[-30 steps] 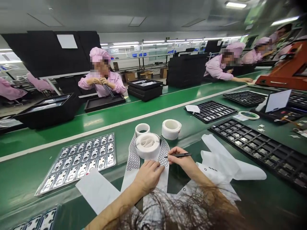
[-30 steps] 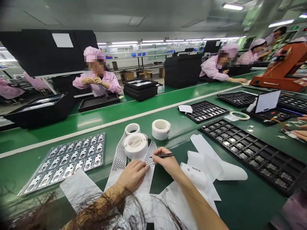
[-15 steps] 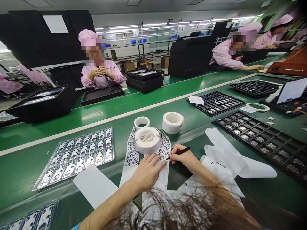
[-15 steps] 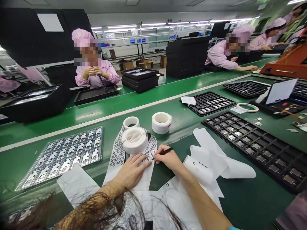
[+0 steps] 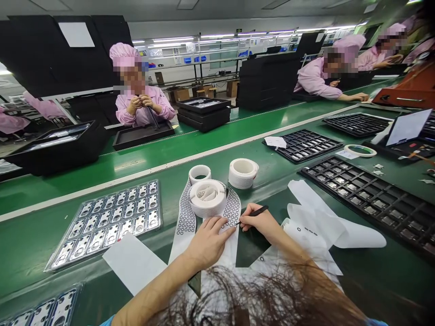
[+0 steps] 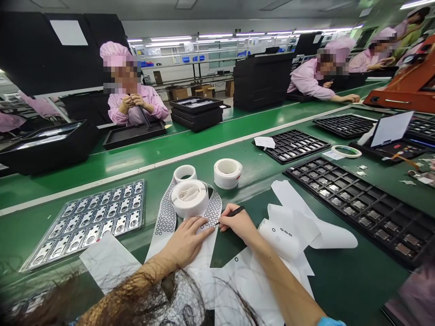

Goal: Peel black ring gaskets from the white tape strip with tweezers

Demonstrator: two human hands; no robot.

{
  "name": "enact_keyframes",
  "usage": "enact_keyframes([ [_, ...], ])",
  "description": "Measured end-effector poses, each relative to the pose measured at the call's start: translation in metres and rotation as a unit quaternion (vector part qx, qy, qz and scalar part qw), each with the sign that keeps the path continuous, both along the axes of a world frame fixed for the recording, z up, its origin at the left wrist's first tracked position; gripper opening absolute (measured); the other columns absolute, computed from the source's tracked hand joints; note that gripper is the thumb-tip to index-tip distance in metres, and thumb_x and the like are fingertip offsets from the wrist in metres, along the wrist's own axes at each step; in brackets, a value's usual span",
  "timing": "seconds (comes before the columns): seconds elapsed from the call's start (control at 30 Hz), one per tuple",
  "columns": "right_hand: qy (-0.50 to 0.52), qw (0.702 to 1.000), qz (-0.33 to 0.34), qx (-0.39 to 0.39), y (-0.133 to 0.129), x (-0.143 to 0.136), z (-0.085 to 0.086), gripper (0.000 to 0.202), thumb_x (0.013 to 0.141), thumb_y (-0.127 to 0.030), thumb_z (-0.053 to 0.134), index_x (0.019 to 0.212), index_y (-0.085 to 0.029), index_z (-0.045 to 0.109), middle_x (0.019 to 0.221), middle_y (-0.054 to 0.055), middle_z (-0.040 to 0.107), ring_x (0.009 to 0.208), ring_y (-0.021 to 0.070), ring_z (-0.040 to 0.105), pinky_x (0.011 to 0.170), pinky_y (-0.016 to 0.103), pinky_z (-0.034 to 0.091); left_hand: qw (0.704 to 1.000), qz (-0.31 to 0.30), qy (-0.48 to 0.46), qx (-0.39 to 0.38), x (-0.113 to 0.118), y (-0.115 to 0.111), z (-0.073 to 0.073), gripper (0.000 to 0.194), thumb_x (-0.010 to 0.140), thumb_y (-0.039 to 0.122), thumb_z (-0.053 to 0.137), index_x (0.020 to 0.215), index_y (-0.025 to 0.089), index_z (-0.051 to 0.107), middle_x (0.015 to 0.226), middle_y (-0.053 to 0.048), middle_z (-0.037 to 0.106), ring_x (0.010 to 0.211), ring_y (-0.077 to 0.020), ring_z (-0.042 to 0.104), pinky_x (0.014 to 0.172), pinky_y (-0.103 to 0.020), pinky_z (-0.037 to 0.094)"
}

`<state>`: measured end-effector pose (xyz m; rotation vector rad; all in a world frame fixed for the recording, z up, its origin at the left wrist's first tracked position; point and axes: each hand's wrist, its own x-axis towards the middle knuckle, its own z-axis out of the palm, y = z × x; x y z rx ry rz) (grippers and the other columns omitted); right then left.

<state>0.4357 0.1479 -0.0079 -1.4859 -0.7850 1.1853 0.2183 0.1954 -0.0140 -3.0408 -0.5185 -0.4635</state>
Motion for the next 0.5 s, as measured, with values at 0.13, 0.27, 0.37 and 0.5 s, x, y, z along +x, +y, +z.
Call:
enact_keyframes([
  [0.13, 0.002, 1.000, 0.008, 0.000, -0.0006, -0.0001, 0.0023, 0.025, 0.053, -0.032, 0.070, 0.063, -0.019, 0.051, 0.056, 0.004, 0.070, 0.048, 0.0140, 0.066, 0.050, 0.016, 0.050, 1.000, 0.003, -0.003, -0.003, -0.0001, -0.0007, 0.0009, 0.047, 0.091, 0.011, 0.059, 0.136, 0.024, 0.063, 0.137, -0.011, 0.063, 0.124, -0.0285, 0.057, 0.106, -0.045, 0.051],
  [0.27, 0.006, 1.000, 0.011, 0.006, -0.0005, 0.0003, 0.0013, 0.026, 0.053, -0.031, 0.071, 0.063, -0.019, 0.051, 0.057, 0.004, 0.070, 0.049, 0.0140, 0.067, 0.050, 0.016, 0.051, 1.000, 0.004, -0.009, 0.000, 0.0005, -0.0010, 0.0004, 0.048, 0.090, 0.010, 0.058, 0.135, 0.023, 0.063, 0.136, -0.011, 0.063, 0.123, -0.0287, 0.057, 0.106, -0.045, 0.051],
  [0.37, 0.012, 1.000, 0.012, 0.005, 0.0001, 0.0015, -0.0016, 0.027, 0.052, -0.031, 0.073, 0.063, -0.019, 0.051, 0.057, 0.003, 0.070, 0.049, 0.0146, 0.067, 0.050, 0.017, 0.052, 1.000, -0.001, -0.016, 0.006, 0.0015, -0.0001, -0.0028, 0.048, 0.089, 0.010, 0.058, 0.135, 0.023, 0.063, 0.134, -0.012, 0.063, 0.121, -0.0295, 0.058, 0.104, -0.046, 0.053],
  [0.5, 0.018, 1.000, 0.018, 0.007, 0.0006, 0.0033, -0.0047, 0.028, 0.053, -0.030, 0.074, 0.064, -0.019, 0.052, 0.059, 0.003, 0.071, 0.051, 0.0158, 0.068, 0.051, 0.018, 0.055, 1.000, -0.005, -0.022, 0.014, 0.0020, 0.0014, -0.0060, 0.048, 0.088, 0.010, 0.059, 0.134, 0.023, 0.063, 0.133, -0.012, 0.064, 0.120, -0.0296, 0.059, 0.102, -0.047, 0.053],
])
